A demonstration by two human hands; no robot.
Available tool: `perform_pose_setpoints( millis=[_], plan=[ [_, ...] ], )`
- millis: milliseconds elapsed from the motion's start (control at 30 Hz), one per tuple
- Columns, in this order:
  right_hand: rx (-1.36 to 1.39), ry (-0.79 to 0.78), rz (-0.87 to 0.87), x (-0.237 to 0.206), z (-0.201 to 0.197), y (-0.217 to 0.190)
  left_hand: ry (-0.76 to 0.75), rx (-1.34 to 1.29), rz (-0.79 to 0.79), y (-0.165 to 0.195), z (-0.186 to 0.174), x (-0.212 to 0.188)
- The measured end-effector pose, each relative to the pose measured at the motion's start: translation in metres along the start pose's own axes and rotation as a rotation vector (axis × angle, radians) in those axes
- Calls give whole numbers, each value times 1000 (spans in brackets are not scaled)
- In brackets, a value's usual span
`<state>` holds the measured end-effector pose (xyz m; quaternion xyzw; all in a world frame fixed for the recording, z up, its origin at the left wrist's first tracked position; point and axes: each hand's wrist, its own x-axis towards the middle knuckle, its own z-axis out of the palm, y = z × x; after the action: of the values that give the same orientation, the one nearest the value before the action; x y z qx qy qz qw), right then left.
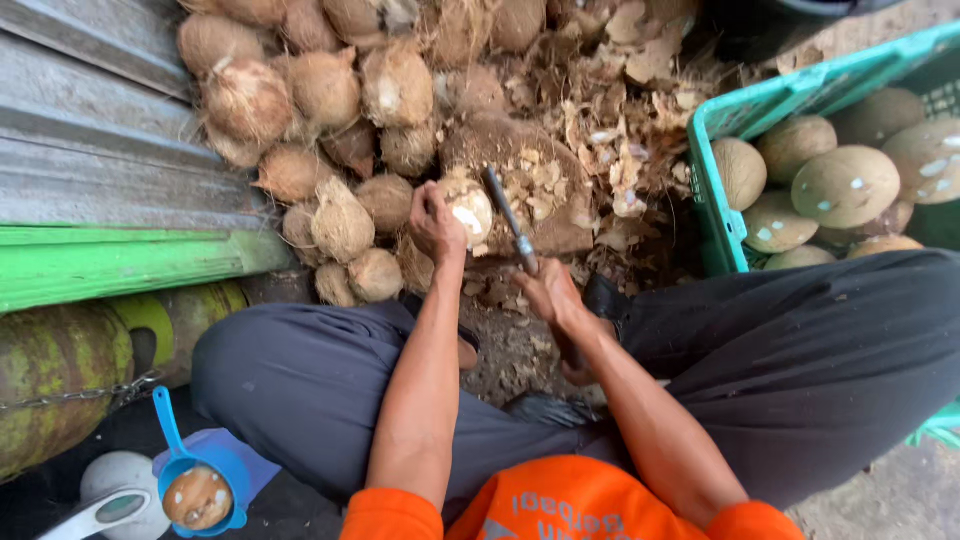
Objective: The person sits on the ground and uses a cleaver to chop the outer husk off coconuts, rotating each coconut to trim all sides, then places the trimmed coconut into a green plastic crate. Trimmed husk pieces accumulate on the ground around the work area.
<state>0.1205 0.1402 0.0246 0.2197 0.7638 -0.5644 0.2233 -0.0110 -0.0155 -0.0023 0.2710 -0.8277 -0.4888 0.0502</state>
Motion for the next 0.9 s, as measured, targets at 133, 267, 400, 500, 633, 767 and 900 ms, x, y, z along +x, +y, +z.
perform_pose_setpoints(
  millis=[133, 267, 400, 500, 633, 767, 900],
  plan=[
    [9, -43, 52, -10, -4, 3, 70, 133, 380, 8, -16, -17],
    [51, 28, 23, -13, -23, -9, -120, 172, 508, 12, -19, 3],
    [102, 95, -113, -14, -29, -20, -129, 142, 135, 1, -18, 24],
    [72, 124, -107, -17, -19, -22, -57, 97, 66, -10, -7, 13],
    [23, 17, -41, -20, -9, -20, 96, 177, 297, -12, 9, -6],
    [172, 39, -248, -22, -13, -14, 85, 219, 367, -4, 11, -7],
    [212, 161, -272, -13, -11, -5, 75, 218, 307, 0, 7, -8]
  ],
)
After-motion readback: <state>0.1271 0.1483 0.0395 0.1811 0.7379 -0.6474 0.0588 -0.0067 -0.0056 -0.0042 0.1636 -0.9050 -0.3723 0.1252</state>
